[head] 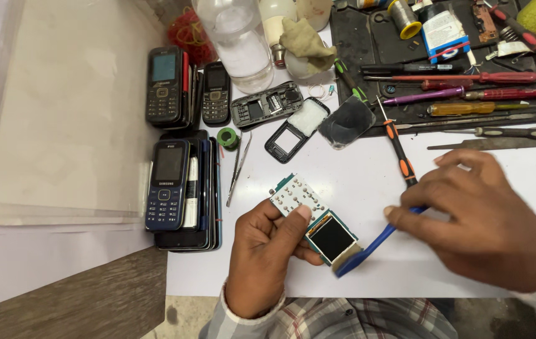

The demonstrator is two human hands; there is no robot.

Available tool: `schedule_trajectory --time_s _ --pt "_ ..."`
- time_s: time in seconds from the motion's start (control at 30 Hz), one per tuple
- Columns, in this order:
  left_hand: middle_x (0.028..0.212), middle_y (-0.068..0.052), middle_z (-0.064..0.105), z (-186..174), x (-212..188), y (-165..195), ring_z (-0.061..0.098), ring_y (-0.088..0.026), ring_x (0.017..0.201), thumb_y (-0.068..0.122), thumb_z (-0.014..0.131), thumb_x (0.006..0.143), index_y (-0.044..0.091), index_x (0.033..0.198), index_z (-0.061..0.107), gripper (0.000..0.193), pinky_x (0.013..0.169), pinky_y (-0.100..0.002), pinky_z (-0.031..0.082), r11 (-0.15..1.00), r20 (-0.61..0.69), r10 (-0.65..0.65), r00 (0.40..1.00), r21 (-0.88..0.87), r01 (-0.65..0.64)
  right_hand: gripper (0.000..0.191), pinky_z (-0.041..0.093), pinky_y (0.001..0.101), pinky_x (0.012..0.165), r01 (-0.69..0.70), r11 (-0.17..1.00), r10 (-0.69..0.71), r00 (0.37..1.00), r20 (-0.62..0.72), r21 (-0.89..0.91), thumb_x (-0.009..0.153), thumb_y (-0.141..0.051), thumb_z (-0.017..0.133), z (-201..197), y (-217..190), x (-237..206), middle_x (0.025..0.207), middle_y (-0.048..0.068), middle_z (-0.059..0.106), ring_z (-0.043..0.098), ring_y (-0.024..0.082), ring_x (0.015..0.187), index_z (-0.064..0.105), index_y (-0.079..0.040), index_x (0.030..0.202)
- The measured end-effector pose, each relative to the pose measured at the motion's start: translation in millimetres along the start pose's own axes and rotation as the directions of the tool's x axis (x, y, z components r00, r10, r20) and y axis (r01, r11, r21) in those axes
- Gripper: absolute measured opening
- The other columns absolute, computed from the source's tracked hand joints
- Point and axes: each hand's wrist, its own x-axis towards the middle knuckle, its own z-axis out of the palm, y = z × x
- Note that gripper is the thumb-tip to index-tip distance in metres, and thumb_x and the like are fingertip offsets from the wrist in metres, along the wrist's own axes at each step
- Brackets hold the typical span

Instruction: The person cleans the internal components of a disassembled feature phone, brushing the keypad board and chassis with a brush, then works on the exposed motherboard, using tweezers to pry and adjust components on the board.

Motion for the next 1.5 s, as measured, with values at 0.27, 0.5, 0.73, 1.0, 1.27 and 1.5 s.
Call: schedule_trajectory --time_s 0.27,0.5,0.73,1.0,1.27,1.5 --pt "0.081 -0.017 0.077 -1.8 8.9 -9.6 0.073 -0.017 0.061 0.015 0.062 0.099 -0.007 0.098 0.069 0.022 0.057 -0.028 0.062 0.991 -0.133 0.036 0.990 -0.121 -0.053 0.029 0.043 0.0415 0.092 -0.308 0.946 0.318 0.941 -0.113 0.098 0.082 -0.013 0.075 1.3 13.7 -12.6 0.099 0.003 0.069 0.060 0.023 0.093 0.072 -0.011 0.111" --pt "0.091 -0.018 0.077 -3.3 16.3 -22.8 0.075 -0.019 0.074 0.013 0.060 0.099 -0.005 0.105 0.067 0.020 0.067 -0.031 0.063 0.960 -0.089 0.059 0.994 -0.267 -0.081 0.025 0.051 0.0193 0.066 -0.626 0.365 0.810 0.579 0.097 0.689 0.094 -0.007 0.068 36.3 -34.3 -14.6 0.087 0.002 0.070 0.062 0.004 0.077 0.069 -0.001 0.118" --pt "0.092 -0.017 0.076 10.2 10.7 -30.1 0.074 -0.020 0.075 0.013 0.061 0.100 -0.008 0.108 0.066 0.023 0.072 -0.031 0.063 0.978 -0.079 0.022 0.997 -0.206 -0.038 0.056 0.034 0.0207 0.048 -0.551 0.577 0.725 0.685 -0.068 0.603 0.068 -0.016 0.092 41.1 -72.9 15.9 0.084 -0.003 0.056 0.036 0.002 0.057 0.068 0.002 0.116" --pt "0.114 -0.022 0.070 2.8 3.2 -24.6 0.073 -0.022 0.091 0.010 0.070 0.096 -0.009 0.129 0.056 0.041 0.084 -0.035 0.063 0.949 0.126 0.140 0.982 -0.299 -0.097 0.052 0.035 0.0174 0.055 -0.422 0.483 0.695 0.718 -0.042 0.767 0.076 -0.009 0.091 38.3 -72.3 16.2 0.079 -0.005 0.049 0.040 0.000 0.065 0.072 0.003 0.123" --pt "0.134 -0.025 0.067 2.6 2.5 -22.6 0.070 -0.026 0.114 0.011 0.079 0.088 -0.009 0.142 0.053 0.064 0.100 -0.040 0.058 0.944 0.155 0.171 0.973 -0.309 -0.117 0.047 0.039 0.0250 0.065 -0.359 -0.033 0.765 0.592 0.255 0.933 0.096 -0.015 0.061 36.4 -61.6 -5.6 0.088 0.002 0.057 0.046 0.010 0.073 0.067 0.013 0.133" --pt "0.138 -0.026 0.066 -4.0 -1.2 -23.3 0.068 -0.026 0.120 0.013 0.082 0.087 -0.008 0.144 0.054 0.067 0.108 -0.042 0.053 0.941 0.061 0.237 0.970 -0.264 -0.213 0.058 0.045 0.0291 0.088 -0.485 0.506 0.691 0.723 0.002 0.713 0.111 -0.024 0.037 14.8 -51.2 -14.9 0.100 0.008 0.067 0.060 0.012 0.091 0.037 0.010 0.158"
